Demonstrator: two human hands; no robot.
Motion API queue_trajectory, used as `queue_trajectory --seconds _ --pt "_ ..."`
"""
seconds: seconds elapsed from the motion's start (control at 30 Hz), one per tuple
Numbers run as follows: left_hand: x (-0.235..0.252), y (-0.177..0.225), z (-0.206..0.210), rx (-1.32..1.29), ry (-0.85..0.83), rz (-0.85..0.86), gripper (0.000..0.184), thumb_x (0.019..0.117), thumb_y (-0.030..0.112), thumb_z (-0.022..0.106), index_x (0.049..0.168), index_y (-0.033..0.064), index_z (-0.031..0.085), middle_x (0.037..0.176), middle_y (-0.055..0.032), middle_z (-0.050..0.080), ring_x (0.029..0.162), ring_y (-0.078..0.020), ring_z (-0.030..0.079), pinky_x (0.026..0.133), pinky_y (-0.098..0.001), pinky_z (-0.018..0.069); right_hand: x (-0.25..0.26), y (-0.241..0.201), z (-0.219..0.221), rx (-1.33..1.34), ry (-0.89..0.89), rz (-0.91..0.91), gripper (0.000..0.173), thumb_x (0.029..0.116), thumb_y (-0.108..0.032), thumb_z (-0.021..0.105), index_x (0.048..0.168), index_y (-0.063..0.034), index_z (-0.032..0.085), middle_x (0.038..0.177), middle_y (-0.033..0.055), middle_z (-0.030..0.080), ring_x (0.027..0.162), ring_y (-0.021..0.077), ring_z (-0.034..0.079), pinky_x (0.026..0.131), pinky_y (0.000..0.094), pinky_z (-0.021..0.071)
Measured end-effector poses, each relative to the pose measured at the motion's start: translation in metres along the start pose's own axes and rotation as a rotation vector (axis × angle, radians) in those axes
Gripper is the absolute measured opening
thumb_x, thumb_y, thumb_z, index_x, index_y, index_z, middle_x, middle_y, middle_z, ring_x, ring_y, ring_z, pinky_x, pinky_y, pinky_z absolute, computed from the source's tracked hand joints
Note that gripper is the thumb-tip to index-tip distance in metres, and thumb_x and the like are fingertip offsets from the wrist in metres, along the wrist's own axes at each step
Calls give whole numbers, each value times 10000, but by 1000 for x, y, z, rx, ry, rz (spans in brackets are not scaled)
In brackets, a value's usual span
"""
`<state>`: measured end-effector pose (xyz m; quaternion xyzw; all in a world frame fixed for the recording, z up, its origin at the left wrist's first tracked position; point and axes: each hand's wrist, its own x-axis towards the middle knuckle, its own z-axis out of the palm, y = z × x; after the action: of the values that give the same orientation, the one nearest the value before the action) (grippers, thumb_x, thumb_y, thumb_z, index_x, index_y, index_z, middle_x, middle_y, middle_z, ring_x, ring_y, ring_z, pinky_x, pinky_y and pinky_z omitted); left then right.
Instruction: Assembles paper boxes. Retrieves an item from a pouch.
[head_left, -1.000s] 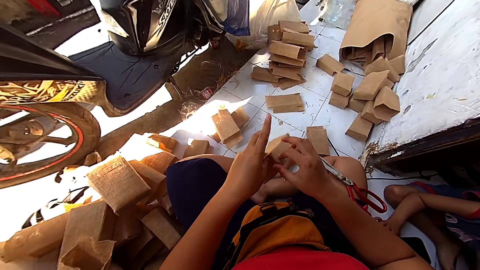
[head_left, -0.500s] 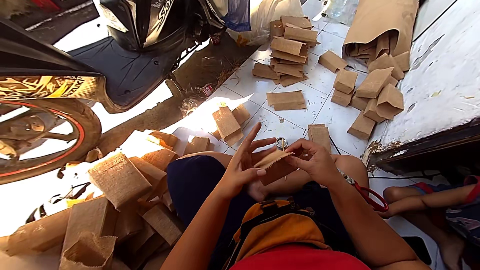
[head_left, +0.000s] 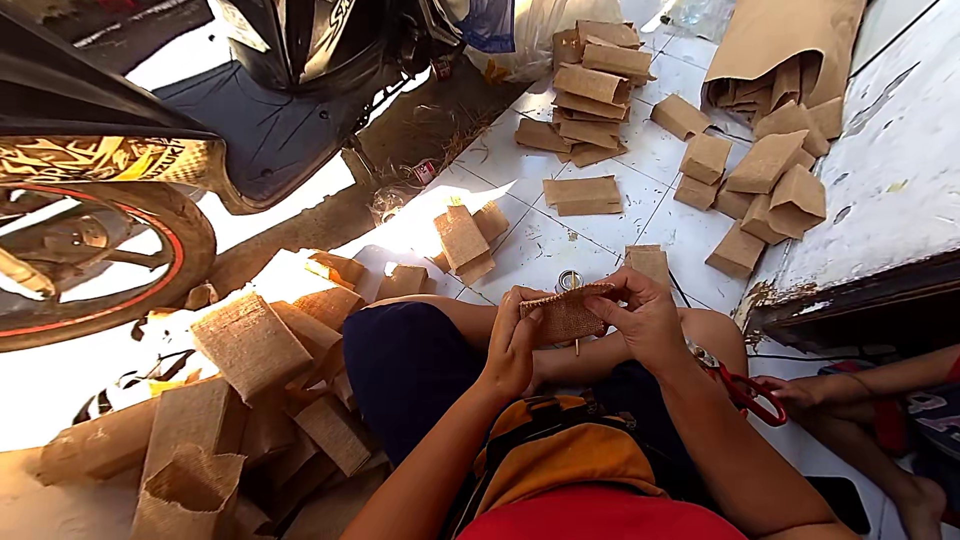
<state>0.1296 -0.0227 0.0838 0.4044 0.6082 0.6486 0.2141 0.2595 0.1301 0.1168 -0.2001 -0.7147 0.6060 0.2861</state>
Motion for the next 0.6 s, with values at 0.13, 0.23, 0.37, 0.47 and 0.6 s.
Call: queue_trajectory --seconds 0.13,0.23,0.37,0.47,0.6 --pt "4 8 -6 5 15 -95 292 1029 164 352 1166 69 591 1063 -19 605 1008 -61 609 910 -292 521 -1 1 -9 -41 25 -76 143 948 -159 672 1087 -124 674 1010 -14 653 845 72 654 717 242 586" --pt "6 15 -10 18 49 -164 305 1035 156 338 1208 75 575 1078 -10 620 1007 -32 617 911 -283 525 -5 3 -14 -191 3 -411 174 879 -216 793 1032 -152 743 1184 -10 618 1125 86 609 928 251 566" --pt "6 20 -3 11 44 -211 345 1028 168 328 1250 80 575 1118 -17 623 1054 -48 612 942 -307 513 -6 16 -6 -474 -34 -679 165 895 -254 797 1021 -147 799 1221 104 649 1235 195 573 1075 373 471" --pt "6 21 1 -23 62 -261 373 1032 179 320 1294 91 569 1154 -9 630 1073 -40 612 953 -299 513 -8 25 0 -486 30 -732 72 917 -191 773 955 -132 790 1134 77 657 1210 178 570 1079 361 450" --pt "7 19 -6 -32 19 -244 365 1024 173 327 1280 99 576 1138 -4 640 1055 -51 623 939 -309 525 -10 17 -2 -230 21 -461 309 915 -345 763 1135 -131 736 1307 43 594 1241 134 567 1073 355 482"
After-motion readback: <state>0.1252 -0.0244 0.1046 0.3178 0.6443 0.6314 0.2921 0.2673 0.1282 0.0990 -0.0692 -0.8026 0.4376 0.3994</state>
